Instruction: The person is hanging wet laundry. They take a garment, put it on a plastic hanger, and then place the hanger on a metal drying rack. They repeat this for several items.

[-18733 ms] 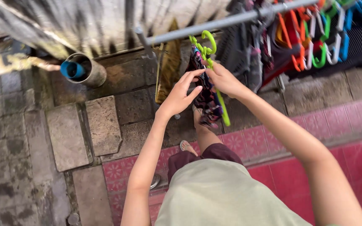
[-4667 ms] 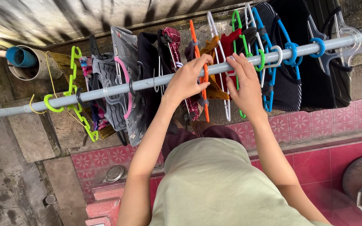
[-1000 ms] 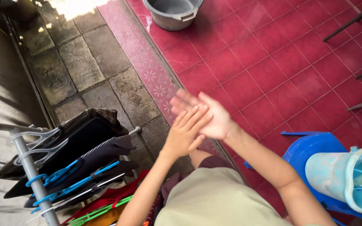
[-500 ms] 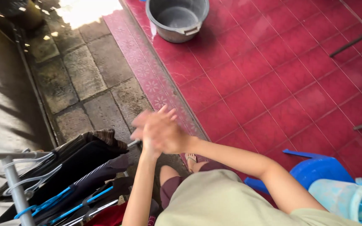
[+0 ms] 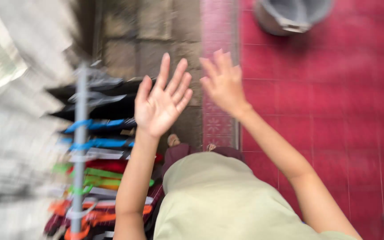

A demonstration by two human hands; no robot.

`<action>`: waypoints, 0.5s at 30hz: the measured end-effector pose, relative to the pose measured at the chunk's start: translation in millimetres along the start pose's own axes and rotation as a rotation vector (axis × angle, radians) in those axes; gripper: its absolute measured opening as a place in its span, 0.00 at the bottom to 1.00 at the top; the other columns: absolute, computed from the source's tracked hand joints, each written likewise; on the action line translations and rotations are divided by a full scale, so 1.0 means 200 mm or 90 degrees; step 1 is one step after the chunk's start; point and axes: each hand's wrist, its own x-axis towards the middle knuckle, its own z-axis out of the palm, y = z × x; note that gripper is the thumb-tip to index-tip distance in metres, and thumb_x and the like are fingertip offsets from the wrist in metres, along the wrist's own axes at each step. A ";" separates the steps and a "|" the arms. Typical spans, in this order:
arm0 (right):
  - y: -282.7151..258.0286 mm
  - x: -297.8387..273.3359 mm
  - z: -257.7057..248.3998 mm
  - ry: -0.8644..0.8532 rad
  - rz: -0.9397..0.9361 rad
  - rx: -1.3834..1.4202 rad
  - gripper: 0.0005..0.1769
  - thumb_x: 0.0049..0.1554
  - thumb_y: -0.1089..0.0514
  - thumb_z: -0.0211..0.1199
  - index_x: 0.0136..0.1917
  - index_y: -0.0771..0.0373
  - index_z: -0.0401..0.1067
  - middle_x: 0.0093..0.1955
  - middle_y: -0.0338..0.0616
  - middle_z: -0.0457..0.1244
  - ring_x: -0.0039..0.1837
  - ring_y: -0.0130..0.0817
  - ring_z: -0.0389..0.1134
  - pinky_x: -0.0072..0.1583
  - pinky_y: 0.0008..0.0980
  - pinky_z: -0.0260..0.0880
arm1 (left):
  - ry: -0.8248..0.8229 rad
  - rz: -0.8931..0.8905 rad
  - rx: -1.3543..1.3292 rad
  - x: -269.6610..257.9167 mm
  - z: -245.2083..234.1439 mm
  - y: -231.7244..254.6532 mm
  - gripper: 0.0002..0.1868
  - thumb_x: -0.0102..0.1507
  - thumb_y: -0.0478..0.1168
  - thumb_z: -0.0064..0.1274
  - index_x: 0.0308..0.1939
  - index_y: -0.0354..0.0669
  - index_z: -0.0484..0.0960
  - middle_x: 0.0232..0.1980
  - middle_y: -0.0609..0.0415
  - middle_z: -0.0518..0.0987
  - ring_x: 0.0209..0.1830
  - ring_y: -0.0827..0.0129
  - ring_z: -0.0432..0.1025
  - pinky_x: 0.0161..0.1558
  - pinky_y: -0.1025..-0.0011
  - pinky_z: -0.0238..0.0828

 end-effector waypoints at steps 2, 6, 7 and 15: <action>-0.04 0.00 0.09 -0.187 0.098 -0.089 0.24 0.58 0.51 0.51 0.67 0.53 0.57 0.72 0.53 0.42 0.72 0.50 0.43 0.63 0.56 0.48 | -0.058 0.070 -0.038 -0.15 0.08 0.19 0.31 0.63 0.47 0.36 0.70 0.60 0.47 0.73 0.43 0.44 0.66 0.53 0.52 0.63 0.56 0.51; -0.20 0.10 0.29 -0.216 -0.026 0.056 0.20 0.57 0.58 0.54 0.63 0.57 0.59 0.69 0.53 0.46 0.70 0.54 0.48 0.63 0.54 0.50 | 0.178 0.417 0.415 -0.34 0.03 0.42 0.28 0.60 0.50 0.41 0.62 0.43 0.61 0.63 0.45 0.66 0.56 0.64 0.66 0.54 0.70 0.66; -0.23 0.13 0.38 -0.229 -0.046 0.033 0.21 0.57 0.55 0.53 0.63 0.52 0.58 0.67 0.48 0.48 0.70 0.47 0.49 0.63 0.50 0.50 | 0.265 0.499 0.605 -0.37 -0.01 0.49 0.25 0.61 0.51 0.38 0.59 0.45 0.63 0.58 0.50 0.68 0.54 0.70 0.66 0.52 0.75 0.64; -0.57 0.37 0.76 -0.317 -0.154 0.088 0.24 0.55 0.55 0.52 0.65 0.49 0.56 0.64 0.44 0.50 0.69 0.39 0.50 0.64 0.46 0.46 | 0.582 0.608 1.034 -0.50 -0.23 0.73 0.15 0.63 0.45 0.40 0.52 0.48 0.69 0.51 0.52 0.66 0.51 0.63 0.62 0.49 0.66 0.59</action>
